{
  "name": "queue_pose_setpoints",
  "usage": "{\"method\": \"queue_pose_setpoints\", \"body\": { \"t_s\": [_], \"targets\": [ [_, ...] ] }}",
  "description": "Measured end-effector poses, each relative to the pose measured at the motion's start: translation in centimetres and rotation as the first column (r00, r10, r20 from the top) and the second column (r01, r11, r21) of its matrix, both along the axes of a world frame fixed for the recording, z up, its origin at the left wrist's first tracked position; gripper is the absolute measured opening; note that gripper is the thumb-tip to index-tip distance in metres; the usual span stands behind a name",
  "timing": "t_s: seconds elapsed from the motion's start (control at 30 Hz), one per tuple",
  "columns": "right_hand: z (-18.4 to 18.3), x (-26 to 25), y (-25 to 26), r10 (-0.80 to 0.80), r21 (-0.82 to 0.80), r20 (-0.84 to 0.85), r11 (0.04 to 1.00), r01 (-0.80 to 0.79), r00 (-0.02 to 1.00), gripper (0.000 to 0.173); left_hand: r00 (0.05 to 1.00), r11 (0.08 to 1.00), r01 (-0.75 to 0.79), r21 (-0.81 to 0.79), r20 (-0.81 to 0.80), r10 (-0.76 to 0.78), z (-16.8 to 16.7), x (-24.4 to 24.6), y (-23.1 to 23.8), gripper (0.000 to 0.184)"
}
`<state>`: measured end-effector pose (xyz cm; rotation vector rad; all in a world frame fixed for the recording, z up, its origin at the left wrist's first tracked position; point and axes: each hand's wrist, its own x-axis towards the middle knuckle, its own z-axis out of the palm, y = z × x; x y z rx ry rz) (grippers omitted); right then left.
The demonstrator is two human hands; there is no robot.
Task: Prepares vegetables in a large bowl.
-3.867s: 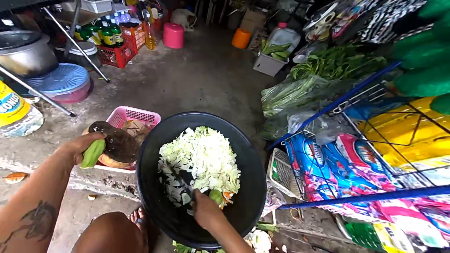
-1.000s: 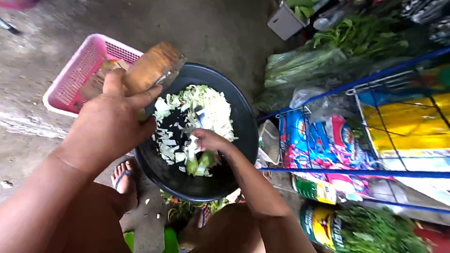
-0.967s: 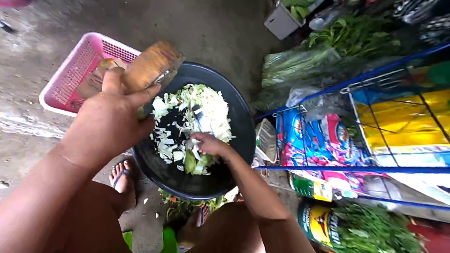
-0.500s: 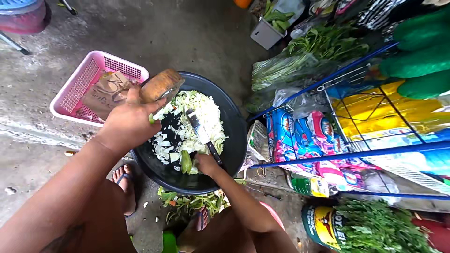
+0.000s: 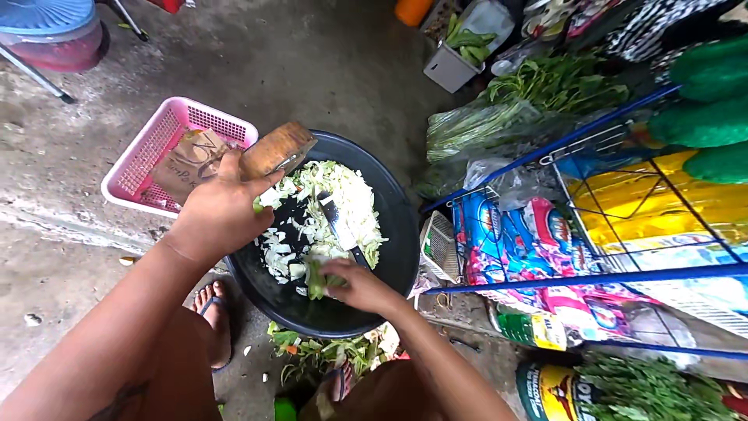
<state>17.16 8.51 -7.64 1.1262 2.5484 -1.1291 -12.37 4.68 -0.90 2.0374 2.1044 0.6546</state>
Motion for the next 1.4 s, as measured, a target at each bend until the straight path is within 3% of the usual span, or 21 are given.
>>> {"method": "queue_pose_setpoints", "body": {
  "t_s": [0.1, 0.23, 0.33, 0.4, 0.47, 0.57, 0.67, 0.8, 0.9, 0.97, 1.03, 1.13, 1.2, 1.3, 1.4],
  "targets": [
    [-4.4, -7.6, 6.3, -0.106, 0.104, -0.181, 0.987, 0.126, 0.978, 0.042, 0.999, 0.992, 0.034, 0.123, 0.009, -0.036, 0.0, -0.3, -0.1, 0.055],
    [-10.5, -16.9, 15.0, -0.307, 0.174, -0.223, 0.921, 0.348, 0.925, 0.058, 0.999, 0.983, 0.034, 0.179, -0.016, -0.032, 0.1, -0.4, 0.0, 0.051],
    [-12.6, -20.5, 18.5, -0.405, 0.227, -0.073, 0.883, 0.41, 0.912, 0.071, 0.999, 0.975, 0.049, 0.218, -0.024, -0.045, -0.1, -0.4, 0.3, 0.045],
    [-13.5, -20.9, 19.4, -0.416, 0.177, -0.04, 0.892, 0.416, 0.908, 0.073, 0.998, 0.965, 0.062, 0.256, -0.031, -0.056, -0.3, -0.6, 0.6, 0.043],
    [-14.9, -20.1, 18.8, -0.305, 0.143, -0.086, 0.938, 0.315, 0.948, 0.067, 0.997, 0.959, 0.074, 0.273, -0.032, -0.068, -0.6, -0.7, 0.9, 0.042],
    [-15.1, -18.1, 13.7, 0.074, 0.166, -0.141, 0.985, -0.05, 0.987, 0.059, 0.996, 0.96, 0.084, 0.268, -0.032, -0.078, -0.9, -0.9, 1.7, 0.042],
    [-14.3, -15.3, 8.7, 0.432, 0.174, 0.071, 0.882, -0.438, 0.899, 0.06, 0.997, 0.975, 0.08, 0.209, -0.037, -0.074, -1.1, -0.9, 2.2, 0.043],
    [-14.7, -11.8, 6.9, 0.502, 0.154, 0.165, 0.837, -0.525, 0.849, 0.054, 0.999, 0.991, 0.047, 0.127, -0.02, -0.045, -1.1, -0.8, 2.5, 0.043],
    [-11.3, -10.3, 9.0, 0.319, 0.267, 0.156, 0.897, -0.351, 0.935, 0.04, 1.0, 0.999, 0.014, 0.052, -0.01, -0.014, -0.9, -0.5, 2.6, 0.047],
    [-7.9, -8.9, 11.6, 0.065, 0.405, 0.155, 0.906, -0.123, 0.986, 0.044, 1.0, 1.0, -0.007, -0.023, 0.012, 0.008, -0.6, -0.2, 2.6, 0.048],
    [-5.2, -6.7, 13.9, -0.196, 0.453, 0.169, 0.886, 0.101, 0.966, 0.06, 1.0, 0.999, -0.015, -0.039, 0.025, 0.016, -0.6, 0.1, 2.6, 0.048],
    [-2.8, -3.0, 12.7, -0.452, 0.452, 0.2, 0.83, 0.327, 0.869, 0.064, 1.0, 0.999, -0.01, -0.051, 0.029, 0.012, -0.7, 0.4, 2.8, 0.049],
    [-3.2, -0.9, 9.9, -0.505, 0.345, 0.355, 0.853, 0.392, 0.787, 0.067, 1.0, 0.998, -0.007, -0.058, 0.029, 0.009, -0.7, 0.5, 3.0, 0.049],
    [-7.6, 2.3, 7.6, -0.495, 0.225, 0.507, 0.866, 0.446, 0.706, 0.073, 1.0, 0.999, -0.004, -0.04, 0.021, 0.005, -0.9, 0.7, 3.5, 0.048],
    [-11.2, 5.1, 7.2, -0.554, 0.153, 0.335, 0.83, 0.536, 0.762, 0.068, 1.0, 0.994, -0.022, -0.11, 0.019, 0.025, -0.6, 1.3, 3.6, 0.049]
  ]
}}
